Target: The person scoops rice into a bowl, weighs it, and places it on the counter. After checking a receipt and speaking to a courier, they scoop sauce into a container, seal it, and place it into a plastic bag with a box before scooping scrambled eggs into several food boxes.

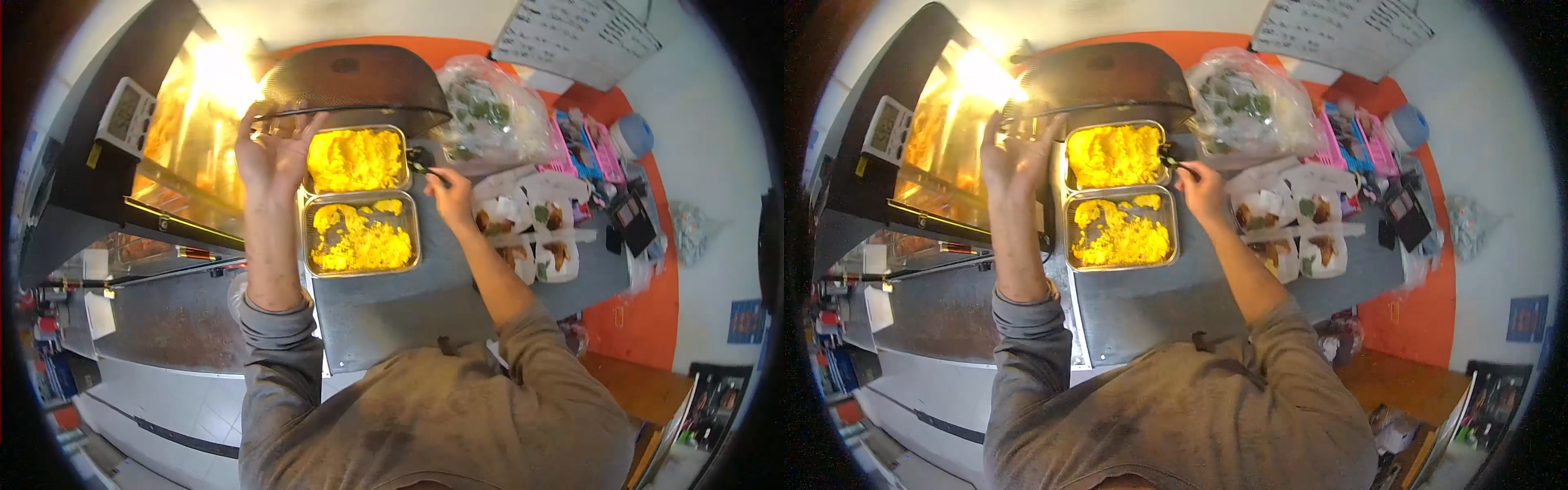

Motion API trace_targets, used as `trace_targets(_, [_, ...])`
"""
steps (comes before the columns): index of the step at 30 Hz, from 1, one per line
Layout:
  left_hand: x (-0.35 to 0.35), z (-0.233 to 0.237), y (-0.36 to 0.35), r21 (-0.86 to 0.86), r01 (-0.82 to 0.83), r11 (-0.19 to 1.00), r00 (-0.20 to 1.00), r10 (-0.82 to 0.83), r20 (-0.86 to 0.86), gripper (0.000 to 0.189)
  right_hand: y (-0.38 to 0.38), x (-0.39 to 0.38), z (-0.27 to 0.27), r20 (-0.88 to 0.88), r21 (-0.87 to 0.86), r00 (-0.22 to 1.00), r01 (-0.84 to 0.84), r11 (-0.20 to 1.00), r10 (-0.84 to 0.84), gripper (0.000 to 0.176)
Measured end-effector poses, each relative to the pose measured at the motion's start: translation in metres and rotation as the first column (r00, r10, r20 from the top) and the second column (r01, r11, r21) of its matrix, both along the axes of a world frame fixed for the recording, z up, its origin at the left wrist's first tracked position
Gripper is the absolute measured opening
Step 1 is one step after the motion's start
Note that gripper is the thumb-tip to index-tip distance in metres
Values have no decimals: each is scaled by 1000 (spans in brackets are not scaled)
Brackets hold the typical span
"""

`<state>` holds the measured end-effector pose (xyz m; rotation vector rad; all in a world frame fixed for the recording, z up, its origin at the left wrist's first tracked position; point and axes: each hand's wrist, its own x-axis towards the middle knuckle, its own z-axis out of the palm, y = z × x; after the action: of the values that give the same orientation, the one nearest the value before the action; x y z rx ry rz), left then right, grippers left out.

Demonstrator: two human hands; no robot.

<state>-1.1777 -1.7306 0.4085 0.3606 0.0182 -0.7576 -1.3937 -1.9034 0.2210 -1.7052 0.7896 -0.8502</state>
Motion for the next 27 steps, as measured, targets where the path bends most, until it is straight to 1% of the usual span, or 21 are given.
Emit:
trace_targets(1, [2,-2,0,-6,8,1000,1000,-8,-8,26,-13,34,-17,-68,-153,996,-60,986,50,14])
trace_targets(2, [4,-3,1,-10,18,1000,1000,-19,-15,27,-19,64,-22,-219,-235,975,-89,968,37,14])
trace_targets(3, [3,-3,1,-5,21,1000,1000,-21,5,29,-26,92,-33,-232,-433,973,-97,896,-7,14])
trace_targets(4, [4,-2,3,-12,4,1000,1000,-4,10,29,-39,115,-45,-360,-345,927,-238,908,106,19])
trace_targets(5, [6,-3,4,7,-1,1000,1000,1,4,29,-53,139,-62,-447,-424,889,-309,851,99,22])
trace_targets(6, [7,-3,5,27,-3,1000,1000,4,-4,29,-56,157,-59,-530,-490,844,-381,784,80,25])
trace_targets(7, [8,-3,7,30,9,1000,1000,-10,27,28,-59,170,-58,-531,-493,843,-393,776,89,25])
trace_targets(9, [8,-3,9,13,16,1000,999,-17,41,27,-61,194,-53,-827,-381,559,-626,680,51,27])
trace_targets(10, [8,-4,9,0,38,999,998,-38,56,26,-68,209,-70,-831,-378,553,-635,674,56,27])
trace_targets(11, [7,-1,10,-23,50,998,998,-49,51,25,-80,224,-101,-692,-519,718,-568,639,77,29])
trace_targets(12, [7,0,10,-22,42,999,998,-41,37,25,-86,232,-104,-735,-485,672,-618,619,94,28])
trace_targets(14, [8,0,11,1,45,999,998,-45,38,42,-95,246,-96,-820,-322,543,-700,638,182,27])
trace_targets(16, [10,-1,9,-17,40,999,999,-40,24,39,-106,256,-96,-827,-153,467,-721,676,312,26])
trace_targets(17, [11,-2,9,-28,42,999,999,-41,31,29,-108,260,-97,-809,-62,444,-716,695,386,25])
trace_targets(19, [13,-3,7,-39,44,998,998,-43,34,24,-110,257,-100,-727,121,438,-677,726,529,24])
trace_targets(22, [15,-4,7,-54,48,997,998,-46,46,23,-95,240,-106,-548,322,516,-596,735,658,24])
trace_targets(23, [14,-3,8,-47,44,998,999,-43,26,27,-89,232,-108,-486,377,553,-566,734,676,23])
trace_targets(24, [13,-2,8,-39,41,998,999,-41,5,34,-80,223,-109,-426,425,599,-530,734,679,23])
trace_targets(25, [12,-2,7,-38,44,998,999,-44,7,34,-73,215,-108,-366,477,635,-500,723,681,23])
trace_targets(26, [13,-4,5,-44,38,998,999,-37,22,28,-66,206,-108,-345,507,689,-434,745,637,23])
trace_targets(27, [13,-5,3,-49,33,998,999,-31,38,23,-60,199,-114,-232,572,786,-365,734,572,20])
